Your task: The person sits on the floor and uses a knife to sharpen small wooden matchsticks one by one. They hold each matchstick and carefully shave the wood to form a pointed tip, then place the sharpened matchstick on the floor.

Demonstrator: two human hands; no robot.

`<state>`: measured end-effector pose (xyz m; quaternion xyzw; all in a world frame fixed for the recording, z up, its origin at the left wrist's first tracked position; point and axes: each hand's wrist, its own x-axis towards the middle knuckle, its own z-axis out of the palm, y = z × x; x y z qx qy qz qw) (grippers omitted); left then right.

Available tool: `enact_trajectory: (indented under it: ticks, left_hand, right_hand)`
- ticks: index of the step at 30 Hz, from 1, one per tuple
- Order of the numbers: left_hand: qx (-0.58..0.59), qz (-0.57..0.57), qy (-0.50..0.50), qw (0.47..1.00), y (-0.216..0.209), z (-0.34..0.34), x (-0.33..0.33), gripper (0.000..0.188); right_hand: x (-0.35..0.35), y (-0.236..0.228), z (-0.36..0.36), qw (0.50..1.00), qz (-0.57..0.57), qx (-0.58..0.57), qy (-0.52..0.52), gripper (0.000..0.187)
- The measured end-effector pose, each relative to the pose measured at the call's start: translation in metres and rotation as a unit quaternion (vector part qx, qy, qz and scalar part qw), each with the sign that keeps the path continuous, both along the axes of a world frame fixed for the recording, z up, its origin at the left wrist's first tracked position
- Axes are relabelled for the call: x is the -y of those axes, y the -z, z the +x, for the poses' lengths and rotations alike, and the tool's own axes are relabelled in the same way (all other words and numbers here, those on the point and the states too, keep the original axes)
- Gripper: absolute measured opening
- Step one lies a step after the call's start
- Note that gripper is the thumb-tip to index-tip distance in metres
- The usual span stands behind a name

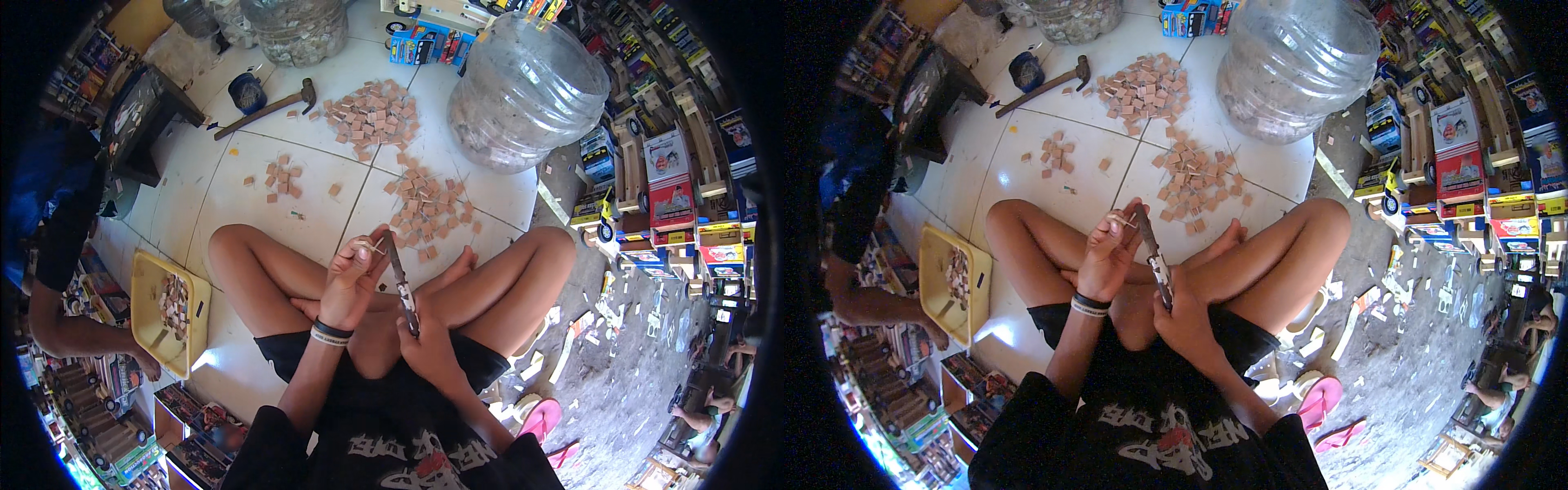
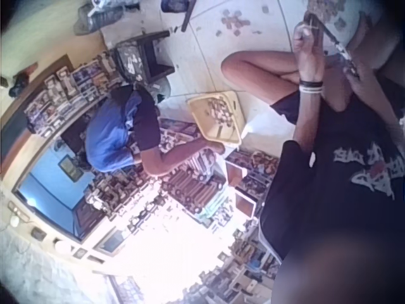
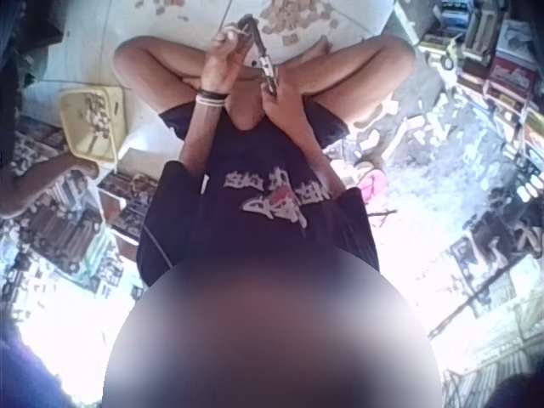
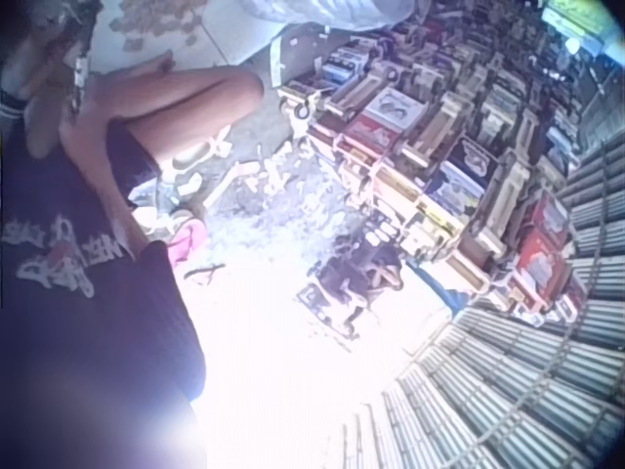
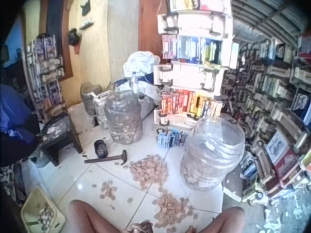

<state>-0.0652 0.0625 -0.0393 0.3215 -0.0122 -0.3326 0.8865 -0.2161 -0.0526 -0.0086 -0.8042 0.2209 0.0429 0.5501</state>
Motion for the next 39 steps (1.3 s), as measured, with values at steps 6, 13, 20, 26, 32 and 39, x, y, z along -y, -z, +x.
enact_trajectory:
  ticks: [6, 13, 20, 26, 32, 39]
  left_hand:
    - [0.129, 0.284, -0.040, 0.949, 0.009, 0.037, -0.018, 0.013]
    - [0.364, 0.608, -0.176, 0.683, 0.041, 0.094, -0.018, 0.024]
    - [0.521, 0.546, -0.083, 0.651, 0.087, 0.111, 0.068, 0.022]
    - [0.584, 0.613, -0.026, 0.532, 0.100, 0.122, 0.113, 0.020]
    - [0.498, 0.509, -0.195, 0.675, 0.080, 0.137, 0.076, 0.024]
    - [0.538, 0.611, -0.257, 0.520, 0.054, 0.154, 0.021, 0.024]
  right_hand:
    - [0.014, -0.014, -0.005, 0.993, 0.056, 0.009, 0.106, 0.034]
    - [0.036, -0.023, -0.028, 0.980, 0.144, 0.018, 0.134, 0.036]
    - [0.042, -0.029, -0.030, 0.979, 0.135, -0.019, 0.148, 0.037]
    - [0.035, -0.022, -0.034, 0.981, 0.154, -0.015, 0.116, 0.041]
    - [0.033, -0.021, -0.043, 0.978, 0.170, -0.008, 0.123, 0.044]
    - [0.043, -0.017, -0.031, 0.960, 0.242, -0.027, 0.138, 0.034]
